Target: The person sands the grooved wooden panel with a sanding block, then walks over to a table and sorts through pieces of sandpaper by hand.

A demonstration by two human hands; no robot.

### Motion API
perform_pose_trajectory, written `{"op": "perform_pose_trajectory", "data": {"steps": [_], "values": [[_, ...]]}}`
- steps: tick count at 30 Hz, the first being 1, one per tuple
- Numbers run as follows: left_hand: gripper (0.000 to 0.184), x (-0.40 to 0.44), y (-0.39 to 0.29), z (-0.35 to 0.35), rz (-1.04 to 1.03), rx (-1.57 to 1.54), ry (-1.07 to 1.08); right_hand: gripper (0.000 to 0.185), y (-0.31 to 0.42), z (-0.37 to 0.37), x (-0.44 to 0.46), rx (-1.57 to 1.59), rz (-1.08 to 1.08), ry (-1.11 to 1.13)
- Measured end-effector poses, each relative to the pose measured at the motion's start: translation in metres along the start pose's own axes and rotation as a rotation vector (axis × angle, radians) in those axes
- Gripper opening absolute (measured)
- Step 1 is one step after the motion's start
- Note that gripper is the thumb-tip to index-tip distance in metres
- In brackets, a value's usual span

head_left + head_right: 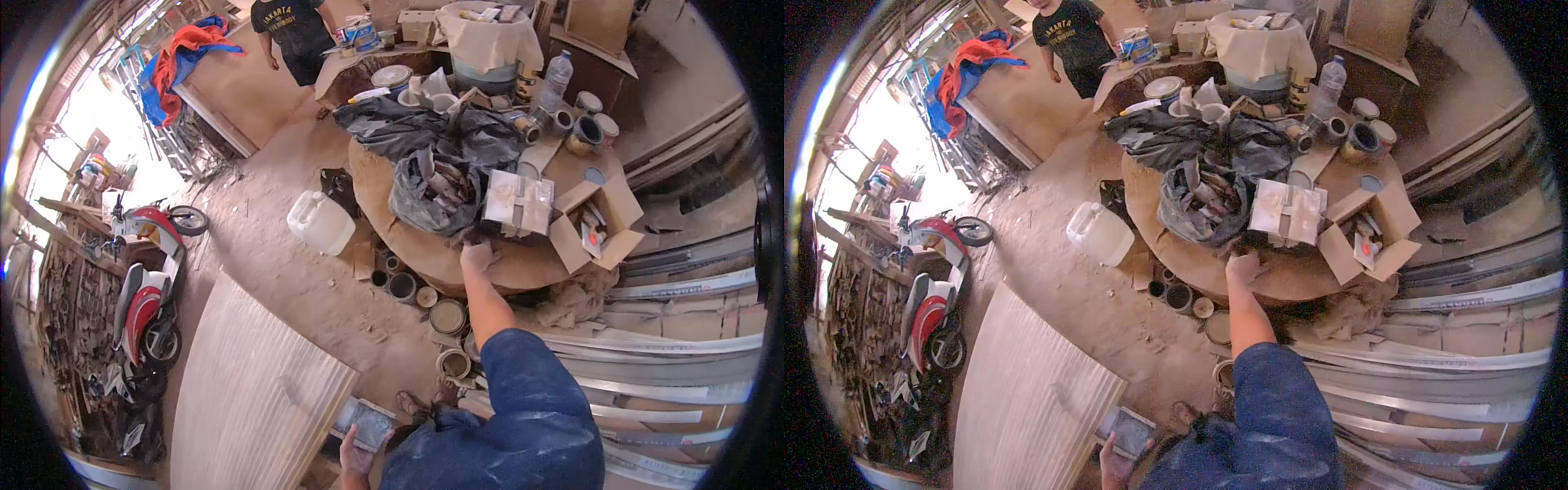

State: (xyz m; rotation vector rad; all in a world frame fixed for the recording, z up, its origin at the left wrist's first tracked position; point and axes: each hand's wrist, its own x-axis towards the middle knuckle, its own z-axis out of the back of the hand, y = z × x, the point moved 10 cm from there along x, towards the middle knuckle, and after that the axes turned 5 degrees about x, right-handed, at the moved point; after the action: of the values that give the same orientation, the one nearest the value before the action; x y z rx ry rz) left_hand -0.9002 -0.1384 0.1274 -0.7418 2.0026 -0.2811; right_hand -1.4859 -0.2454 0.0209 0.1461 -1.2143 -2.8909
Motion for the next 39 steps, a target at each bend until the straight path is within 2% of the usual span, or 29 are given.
{"op": "perform_pose_trajectory", "data": {"steps": [3, 5, 7, 10, 13, 15, 19, 22, 23, 24, 26, 27, 28, 30, 31, 32, 34, 35, 37, 39], "values": [[0.052, -0.01, 0.0, 0.006, 0.018, -0.064, -0.021, 0.057, -0.016, -0.018, 0.003, -0.108, -0.116, 0.131], [0.05, -0.009, 0.005, -0.001, 0.043, -0.157, -0.007, 0.056, 0.001, 0.001, -0.007, -0.032, -0.122, 0.181], [0.05, -0.009, -0.002, -0.019, -0.004, 0.0, 0.002, 0.055, 0.02, 0.02, -0.02, 0.039, -0.135, 0.233], [0.05, -0.004, 0.003, -0.023, 0.04, 0.005, 0.027, 0.051, 0.014, 0.023, -0.019, -0.096, -0.14, 0.257], [0.052, 0.009, 0.007, -0.028, 0.046, -0.015, 0.12, 0.047, -0.034, -0.011, 0.002, 0.096, -0.028, 0.211], [0.053, 0.018, 0.011, -0.028, 0.056, -0.039, 0.14, 0.039, -0.043, 0.002, -0.017, 0.129, 0.221, 0.127], [0.056, 0.022, 0.017, -0.036, 0.144, -0.071, 0.126, 0.039, -0.06, 0.062, -0.097, 0.864, -0.264, 0.041], [0.058, 0.024, 0.013, -0.047, 0.153, -0.09, 0.151, 0.041, -0.048, 0.058, -0.143, 0.965, -0.33, 0.058], [0.058, 0.027, 0.011, -0.048, 0.147, -0.101, 0.154, 0.039, -0.028, 0.047, -0.161, 0.977, -0.353, 0.181], [0.059, 0.03, 0.009, -0.05, 0.143, -0.104, 0.184, 0.037, -0.006, 0.023, -0.157, 1.028, -0.129, 0.225], [0.06, 0.033, 0.002, -0.051, 0.131, -0.11, 0.217, 0.033, 0.046, -0.024, -0.181, 1.137, -0.173, 0.496], [0.06, 0.034, -0.002, -0.05, 0.128, -0.108, 0.212, 0.031, 0.09, -0.039, -0.213, 1.178, -0.449, 0.722], [0.06, 0.036, -0.005, -0.049, 0.125, -0.106, 0.208, 0.03, 0.107, -0.084, -0.202, 1.038, -0.287, 0.751], [0.059, 0.044, -0.015, -0.041, 0.098, -0.077, 0.234, 0.035, 0.169, -0.133, -0.215, 0.967, -0.197, 0.946], [0.058, 0.048, -0.022, -0.036, 0.076, -0.045, 0.252, 0.04, 0.219, -0.125, -0.245, 1.031, -0.27, 1.125], [0.058, 0.051, -0.03, -0.03, 0.058, -0.045, 0.257, 0.042, 0.261, -0.108, -0.264, 1.042, -0.261, 1.158], [0.05, 0.054, -0.042, -0.021, 0.092, -0.262, 0.249, 0.04, 0.32, -0.11, -0.293, 1.047, -0.206, 1.255], [0.05, 0.055, -0.051, -0.018, 0.074, -0.264, 0.255, 0.04, 0.34, -0.117, -0.303, 1.051, -0.192, 1.27], [0.051, 0.053, -0.075, -0.002, -0.008, -0.225, 0.141, 0.036, 0.384, -0.123, -0.343, 1.1, -0.203, 1.442], [0.052, 0.062, -0.092, 0.016, -0.05, -0.262, 0.142, 0.033, 0.408, -0.128, -0.37, 1.036, -0.191, 1.428]]}}
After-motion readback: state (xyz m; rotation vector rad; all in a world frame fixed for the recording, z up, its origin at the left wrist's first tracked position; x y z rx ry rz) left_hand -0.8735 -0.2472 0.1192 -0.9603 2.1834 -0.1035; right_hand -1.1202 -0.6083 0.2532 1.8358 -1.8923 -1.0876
